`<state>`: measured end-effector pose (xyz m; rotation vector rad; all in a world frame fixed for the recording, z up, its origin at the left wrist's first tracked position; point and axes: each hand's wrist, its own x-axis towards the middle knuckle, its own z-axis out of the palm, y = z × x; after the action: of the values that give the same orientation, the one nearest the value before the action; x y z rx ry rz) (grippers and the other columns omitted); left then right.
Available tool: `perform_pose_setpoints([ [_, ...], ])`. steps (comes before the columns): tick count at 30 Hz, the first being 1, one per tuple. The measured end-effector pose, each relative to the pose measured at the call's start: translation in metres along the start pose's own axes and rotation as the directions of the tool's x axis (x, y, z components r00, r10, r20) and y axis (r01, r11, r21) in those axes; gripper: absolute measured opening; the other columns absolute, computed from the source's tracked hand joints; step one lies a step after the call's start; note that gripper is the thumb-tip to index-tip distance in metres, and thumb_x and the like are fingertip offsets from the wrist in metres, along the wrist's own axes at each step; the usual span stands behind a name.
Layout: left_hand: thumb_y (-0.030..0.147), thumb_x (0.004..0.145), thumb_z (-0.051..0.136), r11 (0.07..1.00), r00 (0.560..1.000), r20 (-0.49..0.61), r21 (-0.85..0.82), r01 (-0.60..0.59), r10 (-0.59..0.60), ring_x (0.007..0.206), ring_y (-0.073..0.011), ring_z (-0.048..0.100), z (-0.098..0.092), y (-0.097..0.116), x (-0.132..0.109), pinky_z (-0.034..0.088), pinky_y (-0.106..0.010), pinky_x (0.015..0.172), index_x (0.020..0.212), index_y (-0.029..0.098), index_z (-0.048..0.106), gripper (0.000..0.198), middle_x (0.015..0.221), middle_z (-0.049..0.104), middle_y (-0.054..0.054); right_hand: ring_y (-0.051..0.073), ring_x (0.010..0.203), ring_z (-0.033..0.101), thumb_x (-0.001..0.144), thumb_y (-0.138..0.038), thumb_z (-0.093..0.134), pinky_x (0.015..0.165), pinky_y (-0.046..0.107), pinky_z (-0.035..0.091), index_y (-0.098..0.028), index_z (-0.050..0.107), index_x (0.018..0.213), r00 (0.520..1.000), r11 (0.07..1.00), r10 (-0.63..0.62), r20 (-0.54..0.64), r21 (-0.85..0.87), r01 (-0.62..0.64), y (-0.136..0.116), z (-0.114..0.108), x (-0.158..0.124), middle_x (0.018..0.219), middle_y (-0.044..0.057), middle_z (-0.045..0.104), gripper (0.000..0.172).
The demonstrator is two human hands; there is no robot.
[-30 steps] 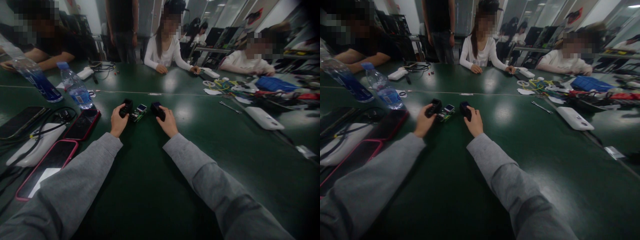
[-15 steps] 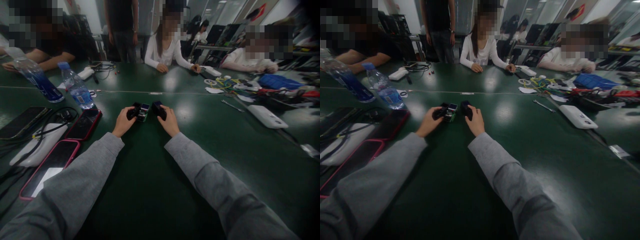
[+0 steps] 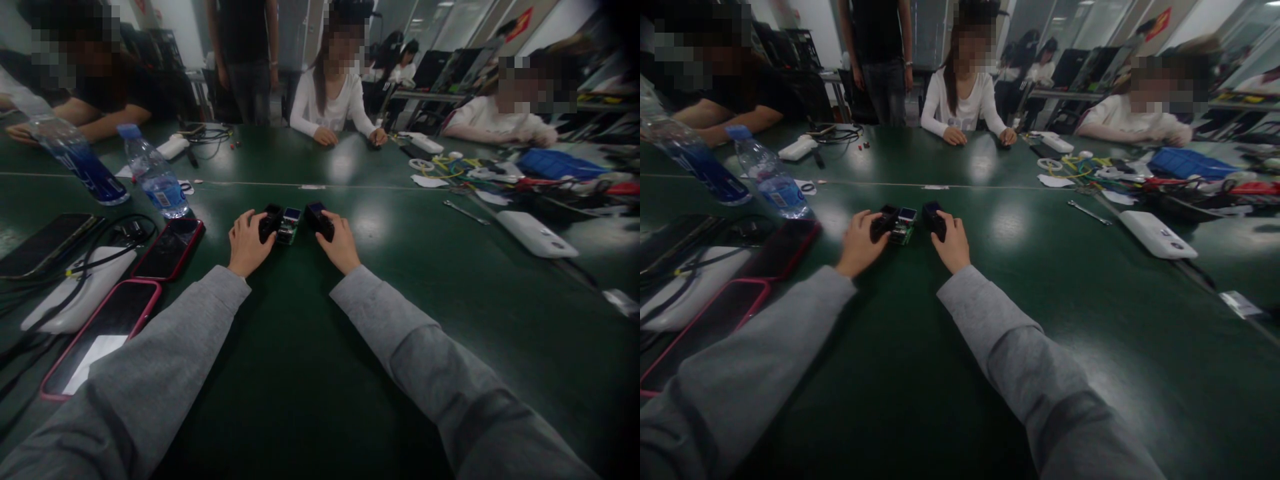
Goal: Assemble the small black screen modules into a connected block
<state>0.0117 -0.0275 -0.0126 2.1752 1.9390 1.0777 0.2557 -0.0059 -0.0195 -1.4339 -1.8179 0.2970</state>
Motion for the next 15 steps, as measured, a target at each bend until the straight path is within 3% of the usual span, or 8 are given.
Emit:
perform_pose_setpoints([
  [5,0.037,0.086,0.066,1.0,1.0,-0.018,-0.013,-0.014,0.014,0.134,-0.0364,0.042,0.003,0.001,-0.002,0.037,-0.059,0.108,0.132,0.022,0.051,0.05,0.142,0.045,-0.016,0.029,0.11,0.056,0.083,-0.019,0.064,0.095,0.05,0.052,-0.023,0.049,0.137,1.0,1.0,-0.014,-0.017,0.019,0.014,0.002,0.002,0.0,0.12,0.012,0.051,0.057],
  [8,0.037,0.091,0.058,0.996,0.994,-0.104,-0.081,-0.028,0.02,0.133,-0.0332,0.044,0.002,0.002,0.0,0.036,-0.057,0.109,0.127,0.022,0.057,0.039,0.14,0.05,-0.014,0.028,0.111,0.056,0.083,-0.018,0.063,0.096,0.048,0.051,-0.022,0.049,0.137,0.999,0.999,-0.027,-0.029,0.031,0.028,0.003,0.003,0.0,0.119,0.012,0.051,0.056],
  [11,0.024,0.095,0.05,0.964,0.982,-0.154,-0.223,-0.143,0.11,0.126,-0.0269,0.051,-0.016,0.021,0.006,0.038,-0.053,0.11,0.117,0.023,0.064,0.027,0.128,0.062,-0.009,0.027,0.111,0.056,0.083,-0.018,0.062,0.096,0.047,0.051,-0.023,0.048,0.137,0.999,0.998,-0.034,-0.034,0.042,0.035,0.003,0.003,0.0,0.119,0.011,0.051,0.056],
  [13,0.019,0.095,0.047,0.879,0.963,-0.004,-0.407,-0.249,0.271,0.113,-0.0233,0.06,-0.045,0.051,0.008,0.045,-0.047,0.105,0.102,0.023,0.071,0.026,0.111,0.07,-0.006,0.027,0.111,0.056,0.082,-0.018,0.062,0.096,0.046,0.051,-0.024,0.049,0.136,0.999,0.998,-0.03,-0.034,0.05,0.031,0.003,0.003,0.0,0.119,0.011,0.051,0.056],
  [14,0.02,0.095,0.048,0.801,0.918,0.104,-0.532,-0.273,0.382,0.107,-0.022,0.064,-0.064,0.069,0.006,0.049,-0.043,0.1,0.1,0.022,0.073,0.025,0.106,0.072,-0.005,0.027,0.11,0.056,0.082,-0.018,0.062,0.096,0.045,0.051,-0.024,0.049,0.135,0.999,0.998,-0.027,-0.032,0.053,0.029,0.003,0.003,0.0,0.119,0.011,0.051,0.055],
  [15,0.021,0.095,0.049,0.721,0.844,0.203,-0.638,-0.271,0.497,0.105,-0.0214,0.066,-0.085,0.087,0.001,0.052,-0.04,0.097,0.103,0.023,0.073,0.025,0.106,0.073,-0.005,0.026,0.109,0.056,0.082,-0.018,0.062,0.096,0.044,0.05,-0.023,0.049,0.135,0.999,0.998,-0.025,-0.032,0.056,0.027,0.003,0.004,0.0,0.118,0.01,0.051,0.055],
])
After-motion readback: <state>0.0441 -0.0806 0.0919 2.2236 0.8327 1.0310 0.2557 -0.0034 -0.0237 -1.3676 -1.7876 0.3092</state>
